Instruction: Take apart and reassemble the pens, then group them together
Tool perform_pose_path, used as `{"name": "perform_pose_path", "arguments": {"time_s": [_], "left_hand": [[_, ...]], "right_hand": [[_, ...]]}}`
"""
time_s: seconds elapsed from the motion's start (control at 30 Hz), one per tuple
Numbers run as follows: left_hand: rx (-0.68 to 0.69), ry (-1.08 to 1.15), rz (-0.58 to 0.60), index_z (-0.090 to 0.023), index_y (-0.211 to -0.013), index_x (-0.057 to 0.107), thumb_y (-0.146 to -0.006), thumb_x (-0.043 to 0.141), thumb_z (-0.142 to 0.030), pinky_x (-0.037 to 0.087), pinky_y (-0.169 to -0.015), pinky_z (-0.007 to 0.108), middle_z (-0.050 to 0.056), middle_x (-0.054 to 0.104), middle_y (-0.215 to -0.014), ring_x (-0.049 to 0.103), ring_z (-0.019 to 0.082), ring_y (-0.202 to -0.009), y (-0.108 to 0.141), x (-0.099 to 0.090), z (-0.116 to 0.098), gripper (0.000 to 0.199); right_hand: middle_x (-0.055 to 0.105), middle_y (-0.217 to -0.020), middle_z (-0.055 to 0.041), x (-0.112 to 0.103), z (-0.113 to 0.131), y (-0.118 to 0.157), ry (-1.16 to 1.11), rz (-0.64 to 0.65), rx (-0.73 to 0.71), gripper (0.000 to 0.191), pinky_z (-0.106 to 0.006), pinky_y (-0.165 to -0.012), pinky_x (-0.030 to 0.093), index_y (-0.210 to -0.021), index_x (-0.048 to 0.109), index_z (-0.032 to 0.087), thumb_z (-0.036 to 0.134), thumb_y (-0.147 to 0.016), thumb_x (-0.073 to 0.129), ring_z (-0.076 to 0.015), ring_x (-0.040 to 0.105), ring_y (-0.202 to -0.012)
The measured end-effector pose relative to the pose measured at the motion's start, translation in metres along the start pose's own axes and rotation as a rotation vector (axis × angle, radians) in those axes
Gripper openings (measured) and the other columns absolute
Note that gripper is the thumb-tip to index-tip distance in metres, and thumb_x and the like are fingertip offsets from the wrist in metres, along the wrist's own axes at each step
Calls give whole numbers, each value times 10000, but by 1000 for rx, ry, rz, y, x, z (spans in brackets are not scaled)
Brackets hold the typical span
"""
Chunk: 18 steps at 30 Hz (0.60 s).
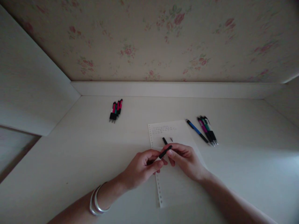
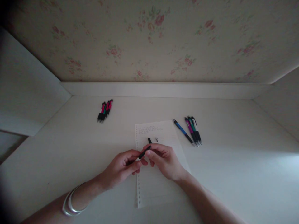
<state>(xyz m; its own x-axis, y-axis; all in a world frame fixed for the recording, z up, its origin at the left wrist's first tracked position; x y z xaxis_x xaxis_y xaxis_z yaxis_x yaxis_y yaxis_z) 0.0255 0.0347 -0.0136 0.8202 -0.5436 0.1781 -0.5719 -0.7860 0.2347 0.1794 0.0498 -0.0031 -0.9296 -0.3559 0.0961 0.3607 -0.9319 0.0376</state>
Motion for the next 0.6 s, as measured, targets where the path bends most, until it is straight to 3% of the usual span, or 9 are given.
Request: {"name": "perform_pose_path", "arguments": {"time_s": [0.27,0.6], "left_hand": [[-7,-15,-57,-145,-1135,634,-927,598,-474,417,-585,234,92,705,-967,526,108,-648,2,-1,0,391],[7,-255,-157,-138,-1028,680,-935,565,-501,395,-620,242,79,717,-900,537,140,-704,3,-4,-1,393]], "right_hand": [[591,-648,5,-4,-2,2,71,-56,29,260,-222,-466,376,-888,707,167,411,-917,621,-88,448,-490],[632,-655,-7,-4,-9,2,121,-93,42,291,-222,-473,426,-866,698,172,456,-891,639,-98,521,-500]]}}
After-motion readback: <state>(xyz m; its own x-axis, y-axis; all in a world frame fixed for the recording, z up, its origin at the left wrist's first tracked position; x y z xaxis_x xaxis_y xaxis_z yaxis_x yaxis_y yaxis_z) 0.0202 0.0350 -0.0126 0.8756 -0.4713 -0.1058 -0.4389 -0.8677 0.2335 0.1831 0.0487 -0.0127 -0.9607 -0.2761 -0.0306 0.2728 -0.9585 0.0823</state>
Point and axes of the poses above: each hand's wrist, its own y-axis away from the middle knuckle, its own x-axis out of the palm, z = x × y, the point moved 5 cm from there along -y, towards the middle knuckle
